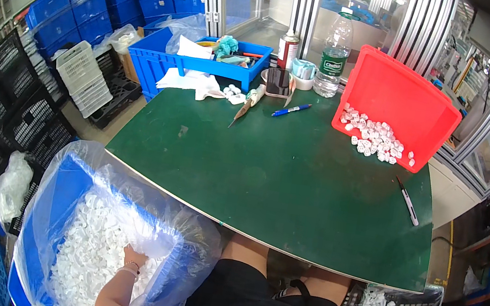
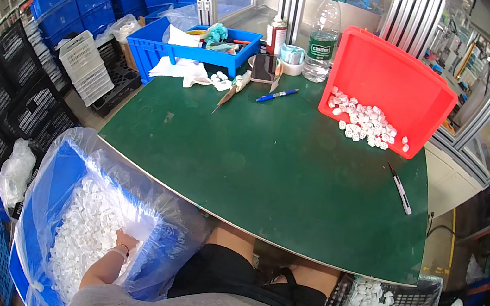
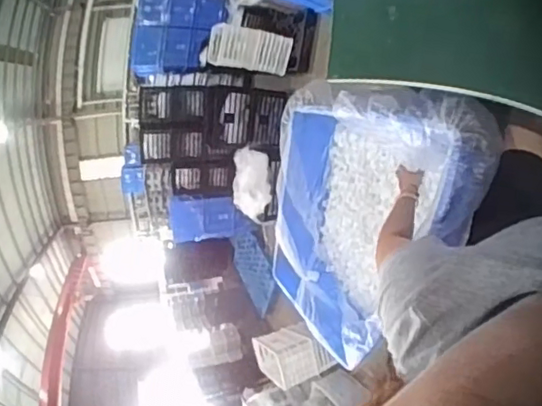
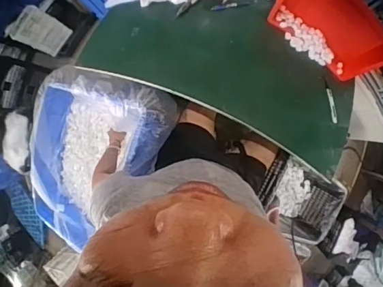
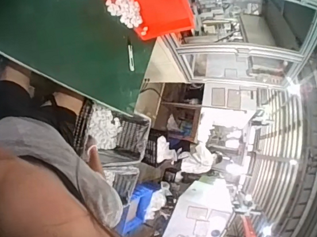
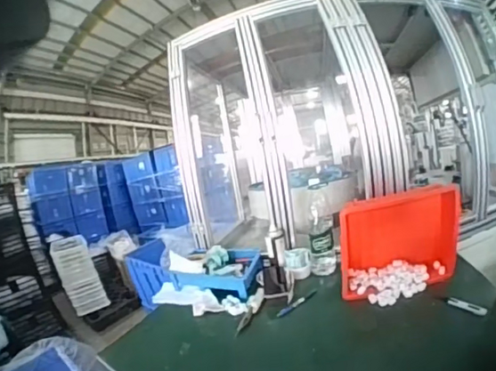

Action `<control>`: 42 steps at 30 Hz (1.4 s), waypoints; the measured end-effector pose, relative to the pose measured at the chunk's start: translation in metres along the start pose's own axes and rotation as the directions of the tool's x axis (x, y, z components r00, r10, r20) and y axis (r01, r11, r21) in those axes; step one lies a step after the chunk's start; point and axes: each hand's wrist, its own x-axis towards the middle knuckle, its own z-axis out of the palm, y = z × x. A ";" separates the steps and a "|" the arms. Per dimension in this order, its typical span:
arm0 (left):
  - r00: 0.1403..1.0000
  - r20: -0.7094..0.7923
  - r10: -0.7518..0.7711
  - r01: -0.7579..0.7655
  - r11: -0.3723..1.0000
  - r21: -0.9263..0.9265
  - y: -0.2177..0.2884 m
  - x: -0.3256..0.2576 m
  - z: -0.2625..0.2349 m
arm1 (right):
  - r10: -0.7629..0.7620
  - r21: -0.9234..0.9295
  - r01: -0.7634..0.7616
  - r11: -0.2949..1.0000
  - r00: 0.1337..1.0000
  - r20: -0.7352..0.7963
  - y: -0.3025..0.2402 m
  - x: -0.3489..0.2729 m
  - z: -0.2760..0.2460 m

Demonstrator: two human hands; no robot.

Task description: The person assembles small white plastic lighting fixture components by hand at a workbench, fitting them together to form a plastic housing.

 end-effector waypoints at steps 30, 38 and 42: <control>0.979 -0.188 -0.073 0.075 0.997 0.003 0.050 -0.045 -0.065 | -0.822 -0.213 0.887 0.411 0.259 -0.507 -0.460 0.055 -0.175; 0.912 -0.261 -0.317 0.148 0.847 -0.511 0.079 -0.056 -0.129 | -0.978 -0.133 0.989 0.068 0.040 -0.205 -0.538 0.120 -0.101; 0.733 -0.680 -0.013 -0.307 0.886 -0.348 0.076 -0.022 -0.214 | -0.964 -0.030 0.994 0.102 0.092 -0.249 -0.536 0.120 -0.088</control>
